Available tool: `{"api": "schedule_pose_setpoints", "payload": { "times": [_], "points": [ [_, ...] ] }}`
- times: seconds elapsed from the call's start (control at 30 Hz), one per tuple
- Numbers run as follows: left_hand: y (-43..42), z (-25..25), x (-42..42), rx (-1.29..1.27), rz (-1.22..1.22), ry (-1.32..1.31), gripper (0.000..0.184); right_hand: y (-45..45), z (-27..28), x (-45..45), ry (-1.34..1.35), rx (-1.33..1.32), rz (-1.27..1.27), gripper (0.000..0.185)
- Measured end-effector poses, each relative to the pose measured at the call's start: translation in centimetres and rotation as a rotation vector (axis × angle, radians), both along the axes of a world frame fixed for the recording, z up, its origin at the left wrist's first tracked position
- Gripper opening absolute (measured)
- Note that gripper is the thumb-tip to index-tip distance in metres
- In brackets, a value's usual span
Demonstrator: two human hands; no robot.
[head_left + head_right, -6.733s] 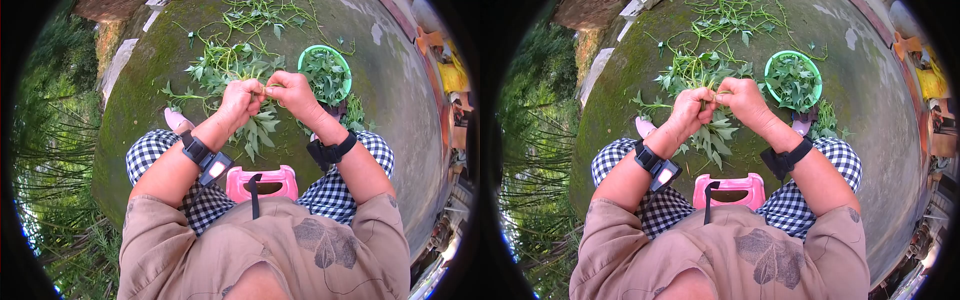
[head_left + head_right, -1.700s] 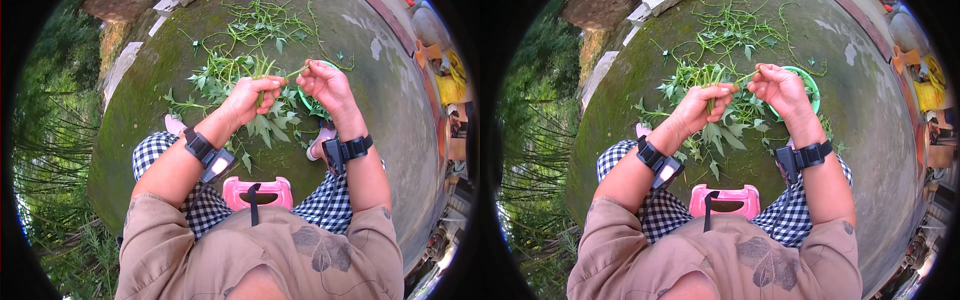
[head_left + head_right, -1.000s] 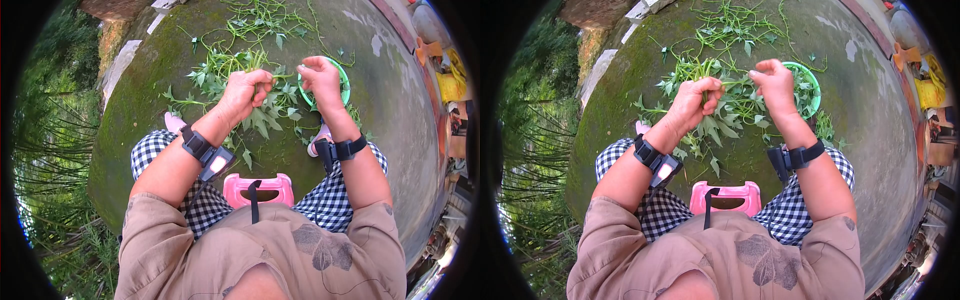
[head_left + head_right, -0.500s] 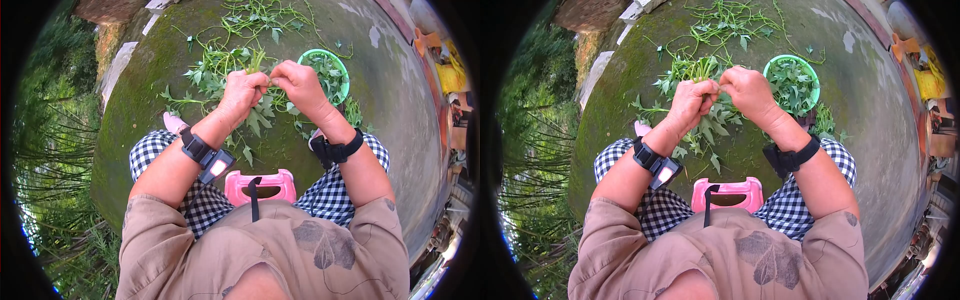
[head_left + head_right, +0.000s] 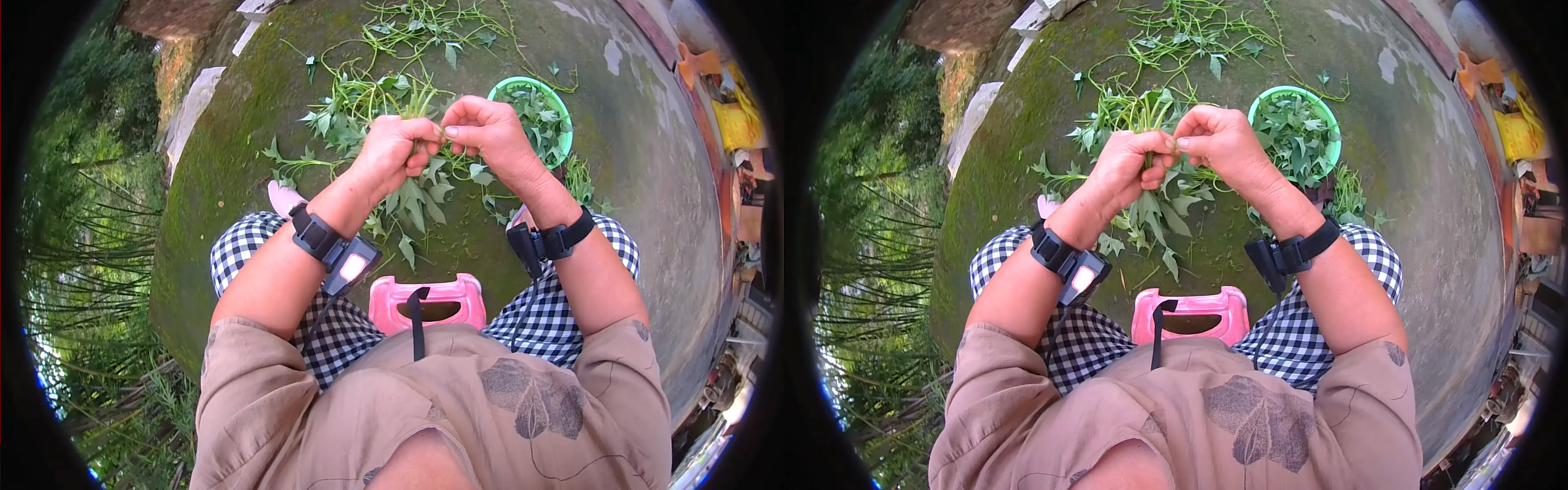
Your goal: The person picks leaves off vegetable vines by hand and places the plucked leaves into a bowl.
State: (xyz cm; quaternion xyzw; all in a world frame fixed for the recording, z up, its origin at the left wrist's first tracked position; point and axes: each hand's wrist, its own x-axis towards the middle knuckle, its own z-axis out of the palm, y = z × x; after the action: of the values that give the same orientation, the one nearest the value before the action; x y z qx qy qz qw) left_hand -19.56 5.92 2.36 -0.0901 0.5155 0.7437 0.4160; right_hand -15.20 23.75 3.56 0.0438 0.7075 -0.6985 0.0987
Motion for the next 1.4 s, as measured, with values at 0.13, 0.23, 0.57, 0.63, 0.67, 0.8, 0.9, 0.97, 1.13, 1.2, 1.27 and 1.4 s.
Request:
{"api": "schedule_pose_setpoints", "payload": {
  "times": [0.13, 0.23, 0.57, 0.63, 0.67, 0.8, 0.9, 0.97, 1.13, 1.2, 1.27, 1.4],
  "points": [
    [-0.2, -0.4, 0.1, -0.059, -0.020, 0.020, 0.010, 0.6, 0.6, -0.4, -0.037, 0.017, -0.075, 0.006],
    [-0.4, -0.7, 0.1, -0.079, -0.008, 0.019, 0.011, 2.1, 0.7, -0.8, -0.047, -0.035, -0.173, 0.007],
    [-1.7, -4.2, 0.5, -0.273, -0.077, 0.086, 0.013, 10.6, 0.2, 0.0, -0.116, -0.016, -0.545, 0.010],
    [-1.2, -4.6, 1.0, -0.262, -0.046, 0.127, 0.006, 12.2, 0.2, 0.5, -0.133, 0.125, -0.638, 0.012],
    [-1.0, -4.7, 1.4, -0.267, -0.047, 0.162, 0.005, 13.2, -0.3, 0.6, -0.149, 0.184, -0.674, 0.012],
    [-1.2, -4.0, 1.9, -0.259, -0.193, 0.234, 0.010, 15.1, -1.2, 0.7, -0.165, 0.341, -0.841, 0.017],
    [-1.0, -3.3, 1.9, -0.196, -0.211, 0.237, 0.013, 14.5, -1.2, 0.8, -0.143, 0.373, -0.813, 0.015],
    [-1.0, -2.9, 1.9, -0.160, -0.212, 0.219, 0.014, 13.2, -1.0, 0.8, -0.153, 0.334, -0.685, 0.013],
    [-1.1, -2.9, 1.4, -0.056, -0.184, 0.173, 0.010, 8.3, -0.5, 0.7, -0.111, 0.301, -0.227, 0.015],
    [-1.0, -2.8, 1.3, -0.023, -0.175, 0.174, 0.010, 6.3, -0.7, 0.6, -0.127, 0.269, -0.014, 0.024],
    [-0.9, -2.5, 1.4, -0.011, -0.170, 0.178, 0.010, 3.7, -0.2, 0.9, -0.038, 0.203, 0.065, 0.032],
    [-1.1, -2.3, 1.3, -0.035, -0.199, 0.186, 0.009, 0.4, -1.6, 1.4, 0.118, 0.115, 0.194, 0.035]
  ]
}}
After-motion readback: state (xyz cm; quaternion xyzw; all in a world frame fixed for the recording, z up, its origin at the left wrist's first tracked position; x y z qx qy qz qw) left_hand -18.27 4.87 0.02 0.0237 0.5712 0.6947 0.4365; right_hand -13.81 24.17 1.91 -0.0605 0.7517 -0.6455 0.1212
